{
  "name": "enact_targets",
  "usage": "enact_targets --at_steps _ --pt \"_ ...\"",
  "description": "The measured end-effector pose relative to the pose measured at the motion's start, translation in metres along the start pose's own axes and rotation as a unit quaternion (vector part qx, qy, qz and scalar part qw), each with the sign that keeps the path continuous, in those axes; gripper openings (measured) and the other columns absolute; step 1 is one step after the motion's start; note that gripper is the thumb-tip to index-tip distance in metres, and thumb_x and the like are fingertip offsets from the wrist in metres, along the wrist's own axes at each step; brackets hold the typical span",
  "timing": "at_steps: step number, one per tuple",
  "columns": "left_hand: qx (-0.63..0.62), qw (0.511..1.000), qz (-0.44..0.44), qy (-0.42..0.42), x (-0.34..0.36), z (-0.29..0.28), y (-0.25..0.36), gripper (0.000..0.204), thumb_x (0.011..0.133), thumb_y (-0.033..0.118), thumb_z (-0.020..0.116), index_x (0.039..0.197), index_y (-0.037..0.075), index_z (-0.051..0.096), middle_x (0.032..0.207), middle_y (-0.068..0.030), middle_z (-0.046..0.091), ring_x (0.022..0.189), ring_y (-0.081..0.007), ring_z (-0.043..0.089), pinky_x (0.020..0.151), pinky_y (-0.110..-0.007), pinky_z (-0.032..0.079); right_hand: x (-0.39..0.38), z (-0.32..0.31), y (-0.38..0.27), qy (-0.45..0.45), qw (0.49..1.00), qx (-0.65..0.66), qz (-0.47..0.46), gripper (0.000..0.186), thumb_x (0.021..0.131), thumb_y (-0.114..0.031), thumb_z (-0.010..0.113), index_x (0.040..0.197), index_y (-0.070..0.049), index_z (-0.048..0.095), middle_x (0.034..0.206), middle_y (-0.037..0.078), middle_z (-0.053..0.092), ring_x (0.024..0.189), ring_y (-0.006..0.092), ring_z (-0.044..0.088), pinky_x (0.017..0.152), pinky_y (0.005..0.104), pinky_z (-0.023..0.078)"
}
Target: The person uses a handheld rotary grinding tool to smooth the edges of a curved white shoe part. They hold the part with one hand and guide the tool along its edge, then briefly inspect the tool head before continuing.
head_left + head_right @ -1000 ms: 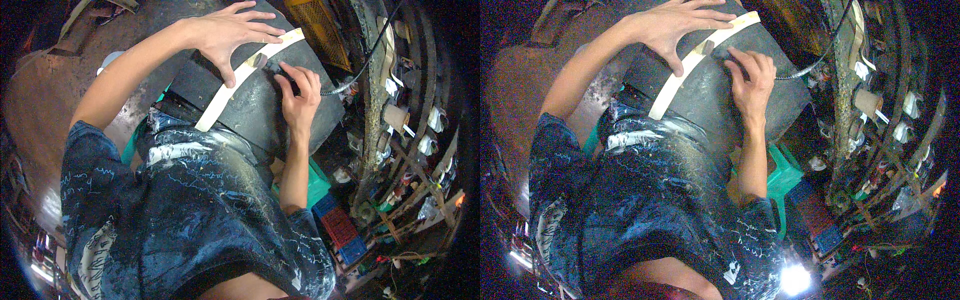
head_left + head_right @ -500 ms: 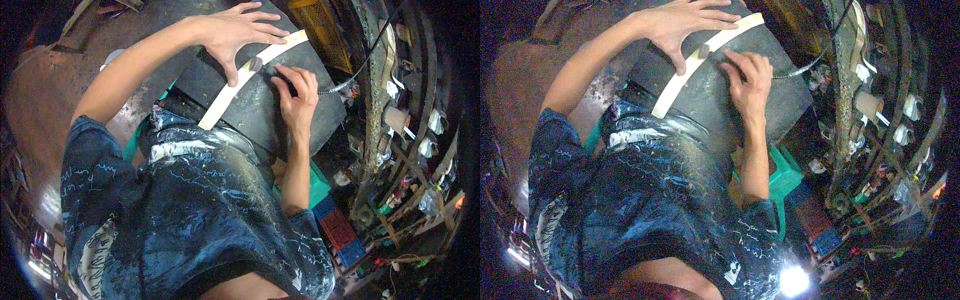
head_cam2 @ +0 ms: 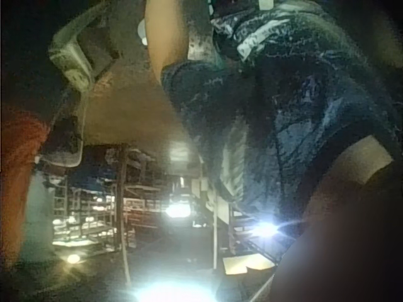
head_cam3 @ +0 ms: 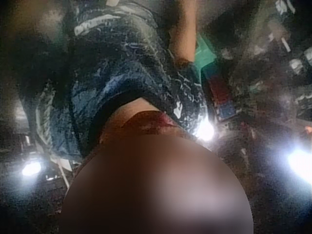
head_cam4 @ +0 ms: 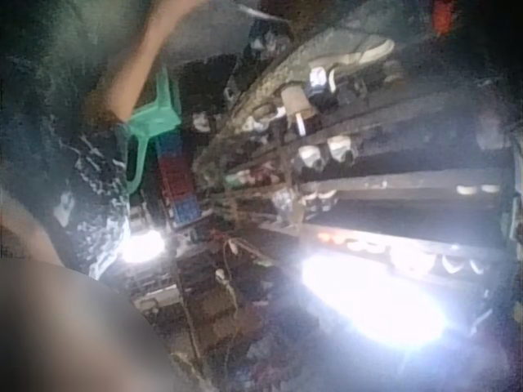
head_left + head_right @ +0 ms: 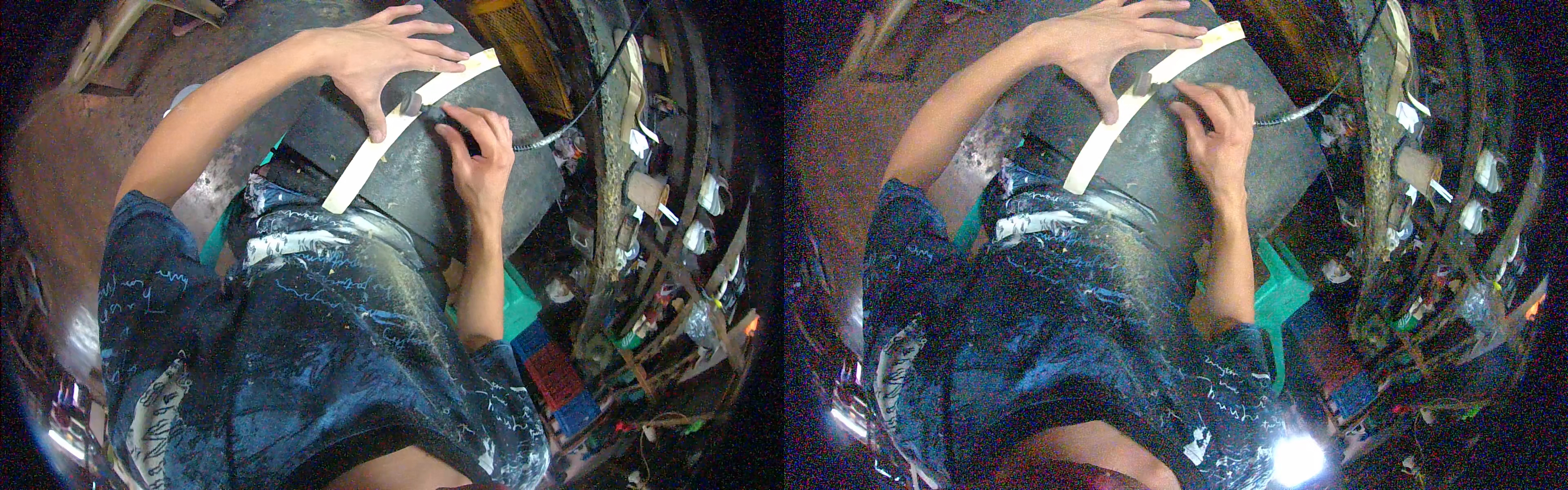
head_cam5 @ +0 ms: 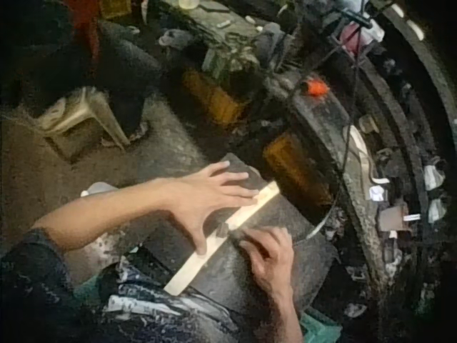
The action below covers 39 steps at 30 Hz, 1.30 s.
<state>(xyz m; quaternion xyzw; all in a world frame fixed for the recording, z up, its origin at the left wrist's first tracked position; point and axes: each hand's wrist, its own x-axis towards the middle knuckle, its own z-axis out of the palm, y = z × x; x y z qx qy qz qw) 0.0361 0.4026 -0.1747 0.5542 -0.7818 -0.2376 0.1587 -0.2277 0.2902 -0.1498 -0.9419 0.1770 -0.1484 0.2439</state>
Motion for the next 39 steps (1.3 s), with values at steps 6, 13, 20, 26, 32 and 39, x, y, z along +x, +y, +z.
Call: enact_targets --at_steps 6,13,20,26,32,39 --pt "-0.005 1.000 -0.007 -0.006 0.001 0.002 0.000 0.145 0.057 0.081 0.091 0.170 0.008 0.039 0.182 -0.0136 0.028 0.170 -0.0410 0.010 0.134 -0.068 0.001 -0.001 0.002 0.003 0.008 1.000 -0.003 -0.007 0.031 0.085 -0.014 0.088 0.115 -0.015 0.084 0.106 0.008 0.075 0.102 0.0286 0.067 0.093 0.0411 0.050" --pt "0.035 0.998 0.025 0.051 0.000 0.012 -0.006 0.148 0.056 0.082 0.090 0.172 0.008 0.036 0.182 -0.0133 0.026 0.170 -0.0406 0.010 0.134 -0.068 0.001 -0.006 0.004 0.003 0.012 1.000 0.013 -0.005 0.031 0.085 -0.015 0.088 0.115 -0.017 0.084 0.106 0.006 0.075 0.103 0.0283 0.067 0.092 0.0413 0.050" --pt "-0.002 1.000 0.015 0.019 0.000 0.003 -0.005 0.151 0.055 0.083 0.090 0.172 0.007 0.034 0.182 -0.0130 0.025 0.170 -0.0403 0.010 0.134 -0.068 0.000 -0.009 0.004 -0.001 0.017 1.000 0.000 0.000 0.031 0.084 -0.016 0.088 0.115 -0.016 0.084 0.106 0.007 0.075 0.104 0.0292 0.067 0.093 0.0428 0.051" --pt "0.062 0.996 0.041 0.055 0.001 0.008 -0.005 0.155 0.052 0.088 0.089 0.172 0.006 0.034 0.183 -0.0136 0.025 0.170 -0.0412 0.010 0.134 -0.068 0.000 -0.007 0.005 -0.001 0.010 1.000 0.007 0.000 0.032 0.084 -0.016 0.088 0.116 -0.017 0.084 0.107 0.007 0.075 0.104 0.0291 0.067 0.093 0.0431 0.051" --pt "0.017 1.000 0.008 -0.009 0.002 0.002 -0.005 0.157 0.051 0.088 0.088 0.173 0.006 0.032 0.182 -0.0145 0.025 0.169 -0.0420 0.010 0.134 -0.068 0.001 -0.007 0.003 0.001 0.004 1.000 0.023 -0.006 0.031 0.085 -0.016 0.088 0.116 -0.016 0.084 0.106 0.007 0.076 0.105 0.0299 0.068 0.094 0.0425 0.051" --pt "-0.003 1.000 0.020 0.018 0.000 0.002 -0.004 0.159 0.051 0.085 0.091 0.174 0.006 0.029 0.182 -0.0159 0.025 0.169 -0.0429 0.011 0.134 -0.068 0.002 -0.003 0.000 0.018 0.075 0.996 -0.005 0.053 0.032 0.085 -0.014 0.089 0.117 -0.015 0.084 0.108 0.008 0.076 0.105 0.0297 0.068 0.097 0.0425 0.052"
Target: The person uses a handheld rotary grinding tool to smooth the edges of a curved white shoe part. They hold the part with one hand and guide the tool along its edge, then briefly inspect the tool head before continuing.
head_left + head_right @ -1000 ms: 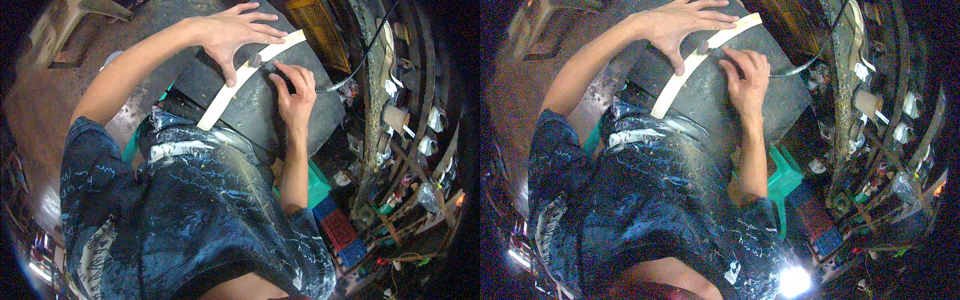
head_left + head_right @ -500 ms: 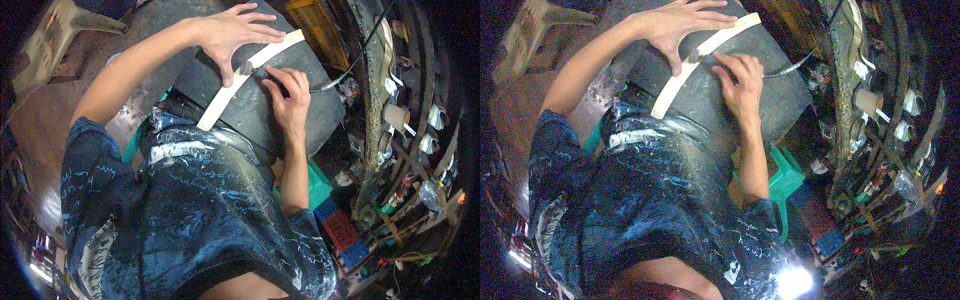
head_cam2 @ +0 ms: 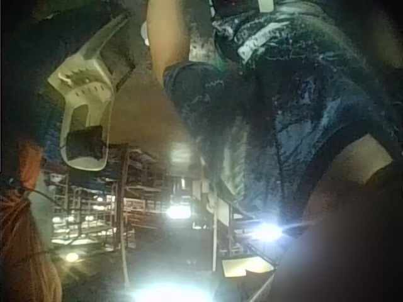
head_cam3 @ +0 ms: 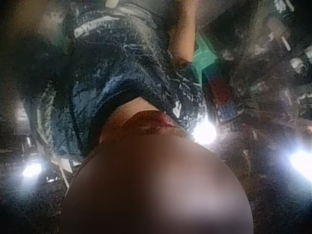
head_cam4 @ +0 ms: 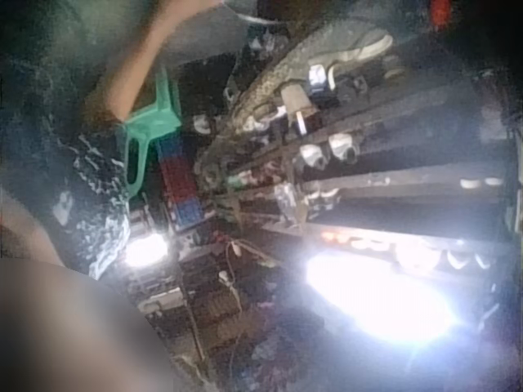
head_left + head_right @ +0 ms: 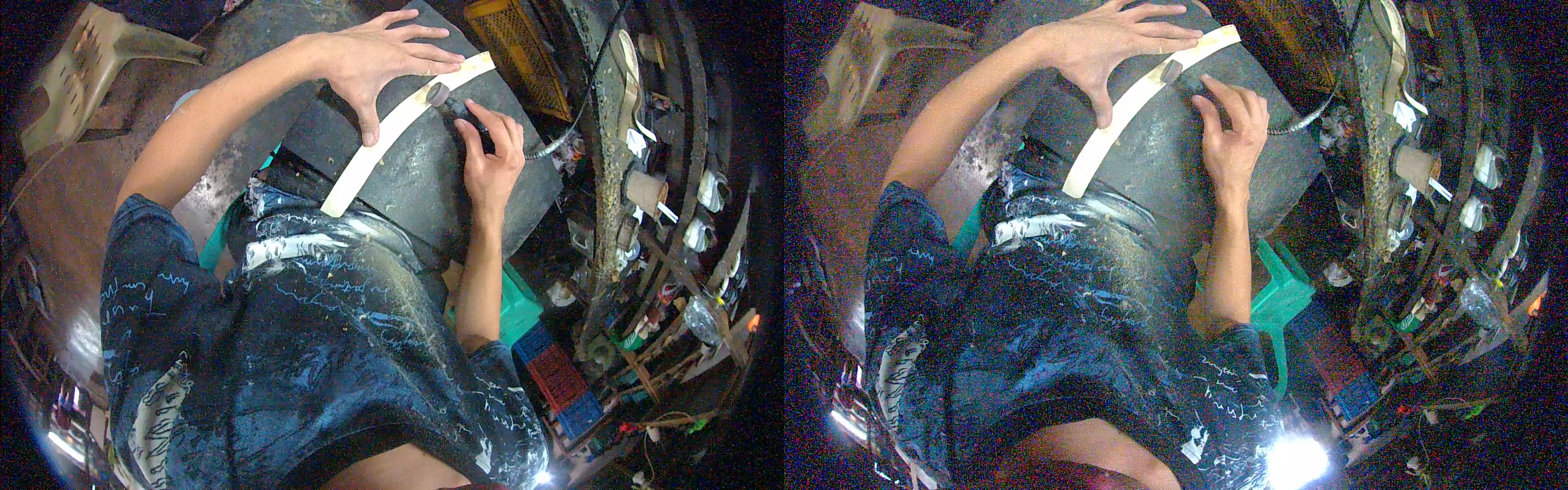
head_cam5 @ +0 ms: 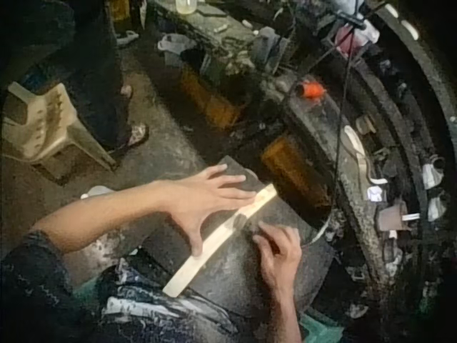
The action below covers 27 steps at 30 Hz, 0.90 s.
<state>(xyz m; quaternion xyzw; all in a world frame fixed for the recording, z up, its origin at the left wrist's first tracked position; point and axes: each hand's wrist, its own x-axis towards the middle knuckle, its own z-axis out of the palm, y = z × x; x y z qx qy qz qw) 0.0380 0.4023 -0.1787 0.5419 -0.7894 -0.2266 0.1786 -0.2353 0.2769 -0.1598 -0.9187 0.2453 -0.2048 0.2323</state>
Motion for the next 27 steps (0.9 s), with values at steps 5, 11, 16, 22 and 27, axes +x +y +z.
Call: enact_targets --at_steps 5,11,16,22,27 --pt "0.038 0.998 -0.031 0.026 0.003 0.005 0.003 0.161 0.038 0.074 0.097 0.173 0.013 0.034 0.181 -0.0095 0.031 0.169 -0.0378 0.014 0.134 -0.068 0.003 0.003 0.004 0.000 -0.002 1.000 -0.010 -0.010 0.033 0.085 -0.008 0.089 0.118 -0.012 0.085 0.107 0.009 0.078 0.105 0.0272 0.069 0.096 0.0386 0.054" --pt "-0.004 1.000 -0.008 -0.018 0.000 -0.007 0.004 0.155 0.052 0.082 0.092 0.173 0.006 0.033 0.182 -0.0157 0.025 0.169 -0.0430 0.010 0.134 -0.068 0.001 -0.003 0.007 -0.012 -0.044 0.999 -0.004 -0.030 0.033 0.084 -0.009 0.089 0.116 -0.012 0.085 0.109 0.008 0.078 0.104 0.0271 0.069 0.095 0.0390 0.055" --pt "-0.002 1.000 -0.005 -0.018 -0.002 -0.006 0.003 0.153 0.052 0.082 0.092 0.172 0.006 0.034 0.182 -0.0152 0.024 0.169 -0.0428 0.010 0.134 -0.068 0.000 0.001 0.004 -0.006 -0.018 0.999 0.004 -0.043 0.031 0.085 -0.016 0.089 0.116 -0.015 0.084 0.107 0.008 0.075 0.103 0.0293 0.067 0.093 0.0421 0.051" --pt "0.055 0.998 0.020 0.033 0.002 0.007 -0.002 0.153 0.053 0.083 0.091 0.172 0.006 0.035 0.182 -0.0150 0.024 0.169 -0.0427 0.009 0.133 -0.069 0.000 0.003 0.001 -0.005 -0.024 0.999 -0.016 -0.018 0.032 0.084 -0.009 0.089 0.116 -0.012 0.085 0.109 0.009 0.079 0.106 0.0273 0.070 0.096 0.0386 0.054" --pt "0.001 1.000 -0.011 -0.025 0.001 0.001 -0.002 0.154 0.053 0.082 0.092 0.173 0.006 0.033 0.182 -0.0152 0.024 0.169 -0.0426 0.009 0.133 -0.068 0.001 -0.001 0.000 -0.013 -0.058 0.997 0.006 -0.051 0.034 0.083 -0.011 0.090 0.116 -0.012 0.085 0.107 0.010 0.077 0.104 0.0281 0.069 0.094 0.0394 0.054"
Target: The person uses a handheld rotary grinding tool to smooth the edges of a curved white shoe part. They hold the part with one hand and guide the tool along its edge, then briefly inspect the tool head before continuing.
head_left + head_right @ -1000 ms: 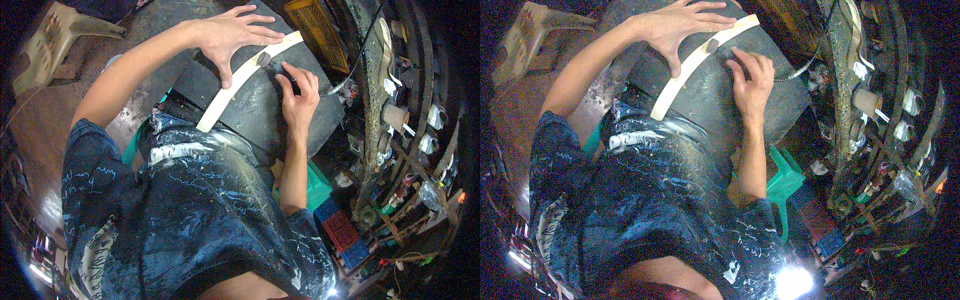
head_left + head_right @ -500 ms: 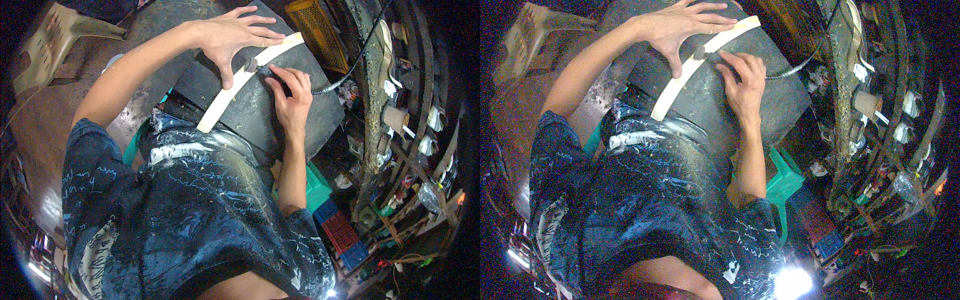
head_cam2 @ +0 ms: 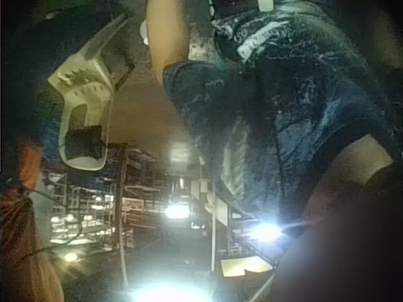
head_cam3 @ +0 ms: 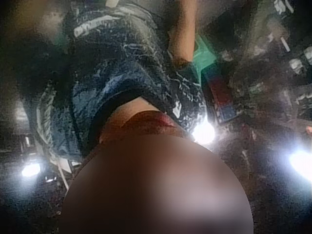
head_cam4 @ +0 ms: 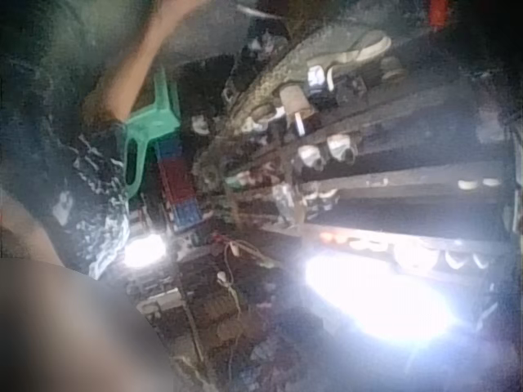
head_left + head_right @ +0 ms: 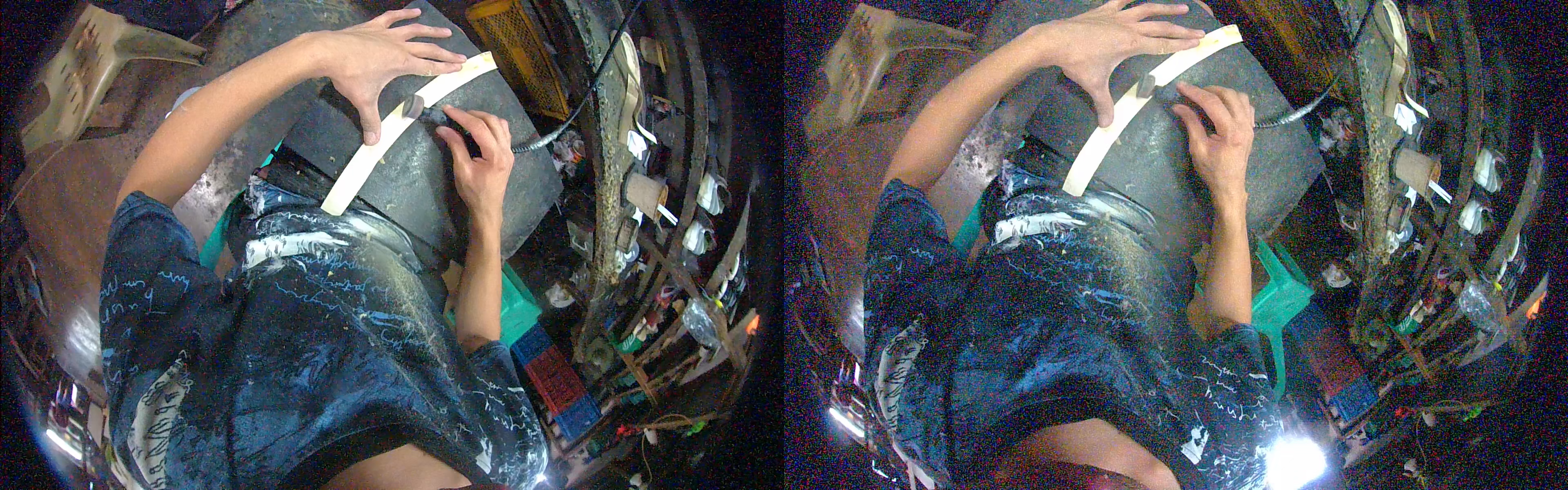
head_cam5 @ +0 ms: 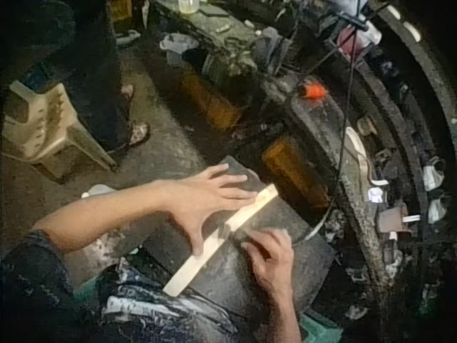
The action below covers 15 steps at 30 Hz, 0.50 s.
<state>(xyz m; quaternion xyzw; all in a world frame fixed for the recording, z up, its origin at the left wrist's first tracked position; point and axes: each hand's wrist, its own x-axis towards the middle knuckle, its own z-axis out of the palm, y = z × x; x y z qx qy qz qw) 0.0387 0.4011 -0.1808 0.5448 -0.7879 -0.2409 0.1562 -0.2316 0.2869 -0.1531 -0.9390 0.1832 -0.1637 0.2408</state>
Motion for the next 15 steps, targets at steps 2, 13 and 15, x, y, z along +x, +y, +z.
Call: enact_targets --at_steps 2,13,15 --pt "0.006 1.000 -0.005 -0.004 0.000 0.000 0.002 0.154 0.053 0.082 0.092 0.173 0.006 0.033 0.182 -0.0154 0.024 0.169 -0.0425 0.009 0.133 -0.068 0.001 0.000 -0.001 -0.002 -0.007 1.000 -0.003 -0.013 0.034 0.082 -0.011 0.090 0.117 -0.012 0.085 0.106 0.010 0.076 0.102 0.0283 0.069 0.093 0.0398 0.053" --pt "0.010 1.000 -0.002 -0.011 0.001 -0.010 0.005 0.155 0.053 0.084 0.091 0.173 0.006 0.031 0.182 -0.0157 0.024 0.169 -0.0425 0.008 0.134 -0.068 0.002 -0.005 -0.002 -0.003 -0.026 0.999 0.018 -0.042 0.033 0.084 -0.015 0.089 0.116 -0.018 0.084 0.105 0.006 0.074 0.102 0.0291 0.067 0.092 0.0426 0.051" --pt "0.013 1.000 -0.008 -0.020 0.001 -0.010 0.007 0.155 0.053 0.085 0.090 0.174 0.007 0.031 0.183 -0.0157 0.023 0.169 -0.0426 0.008 0.134 -0.068 0.002 -0.002 -0.006 0.002 0.012 1.000 -0.009 -0.021 0.032 0.084 -0.015 0.089 0.116 -0.018 0.085 0.106 0.006 0.074 0.103 0.0293 0.068 0.092 0.0427 0.051"
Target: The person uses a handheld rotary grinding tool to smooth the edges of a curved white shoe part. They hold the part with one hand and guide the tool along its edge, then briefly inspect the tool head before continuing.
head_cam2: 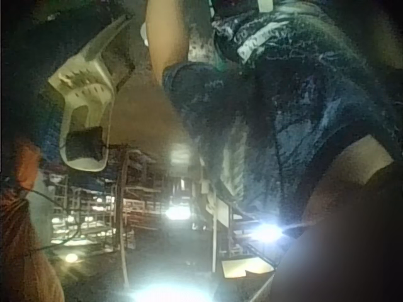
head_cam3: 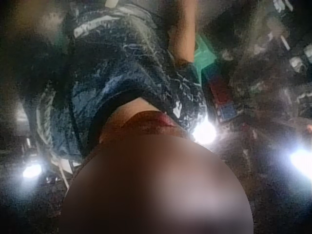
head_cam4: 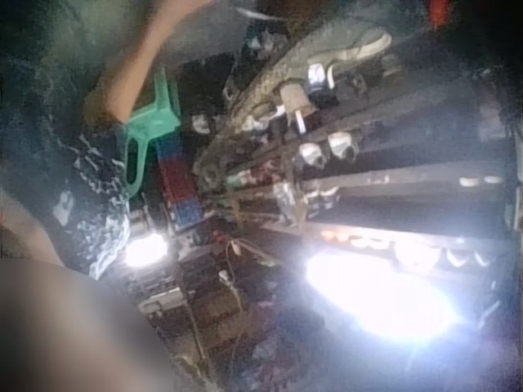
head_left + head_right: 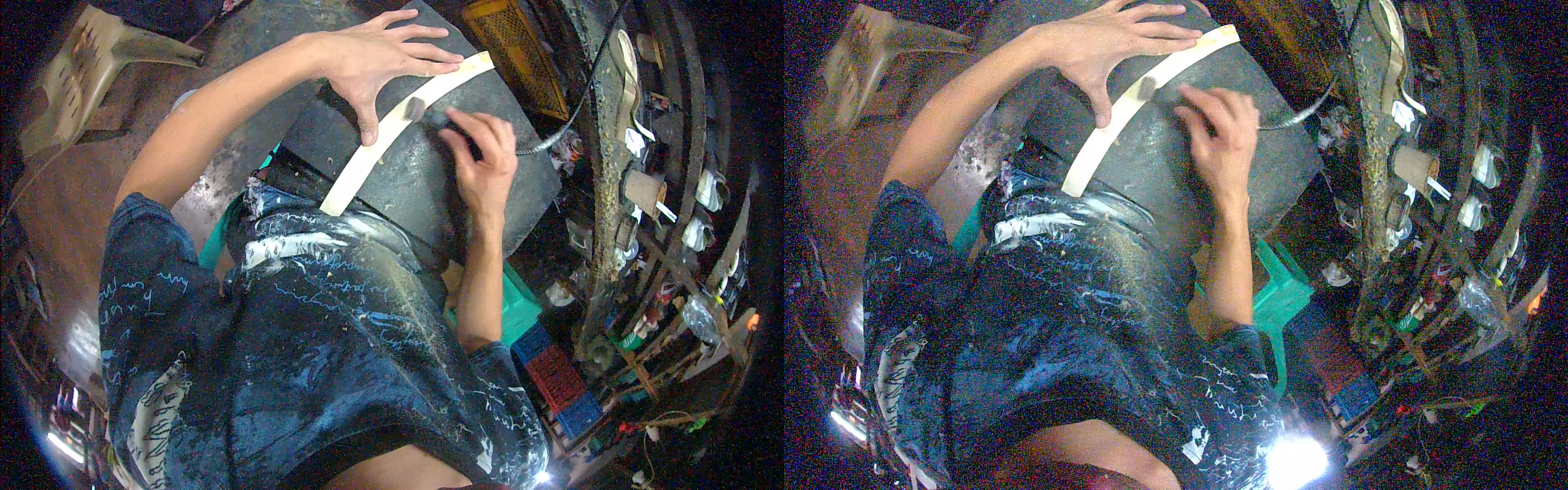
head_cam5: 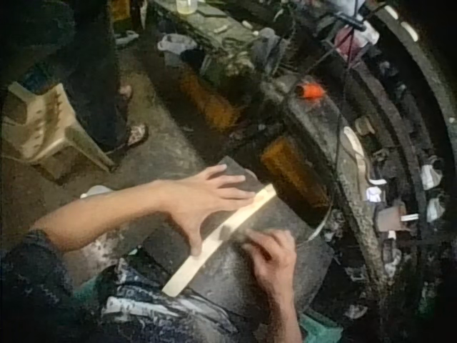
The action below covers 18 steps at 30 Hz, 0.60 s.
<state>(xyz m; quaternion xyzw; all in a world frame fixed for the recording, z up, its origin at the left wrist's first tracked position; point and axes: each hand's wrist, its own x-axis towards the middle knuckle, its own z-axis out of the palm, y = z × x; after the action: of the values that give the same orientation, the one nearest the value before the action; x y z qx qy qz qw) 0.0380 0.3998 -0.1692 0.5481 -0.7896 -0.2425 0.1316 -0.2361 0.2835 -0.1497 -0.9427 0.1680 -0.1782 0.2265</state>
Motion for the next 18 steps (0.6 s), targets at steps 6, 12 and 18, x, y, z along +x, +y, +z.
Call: enact_targets --at_steps 6,12,18 --pt "0.049 0.994 -0.021 0.093 0.004 0.022 0.001 0.164 0.032 0.070 0.098 0.173 0.014 0.036 0.178 -0.0072 0.037 0.169 -0.0342 0.018 0.136 -0.067 0.005 0.008 -0.007 0.006 0.023 0.997 -0.066 0.033 0.033 0.083 -0.013 0.090 0.116 -0.016 0.086 0.108 0.006 0.077 0.104 0.0265 0.068 0.096 0.0400 0.052" --pt "0.049 0.995 -0.023 0.089 0.004 0.030 -0.006 0.165 0.031 0.073 0.097 0.173 0.014 0.036 0.178 -0.0077 0.037 0.169 -0.0345 0.017 0.135 -0.067 0.006 0.009 -0.002 0.002 0.005 0.998 -0.056 0.022 0.033 0.084 -0.014 0.090 0.116 -0.016 0.086 0.108 0.006 0.077 0.104 0.0272 0.068 0.096 0.0401 0.051" --pt "0.051 0.994 -0.012 0.094 0.004 0.030 -0.006 0.165 0.031 0.076 0.095 0.173 0.016 0.036 0.178 -0.0070 0.036 0.169 -0.0351 0.018 0.135 -0.069 0.007 0.002 -0.004 0.000 -0.030 0.999 -0.035 -0.010 0.035 0.083 -0.013 0.090 0.117 -0.015 0.085 0.108 0.007 0.076 0.104 0.0276 0.068 0.095 0.0404 0.050"
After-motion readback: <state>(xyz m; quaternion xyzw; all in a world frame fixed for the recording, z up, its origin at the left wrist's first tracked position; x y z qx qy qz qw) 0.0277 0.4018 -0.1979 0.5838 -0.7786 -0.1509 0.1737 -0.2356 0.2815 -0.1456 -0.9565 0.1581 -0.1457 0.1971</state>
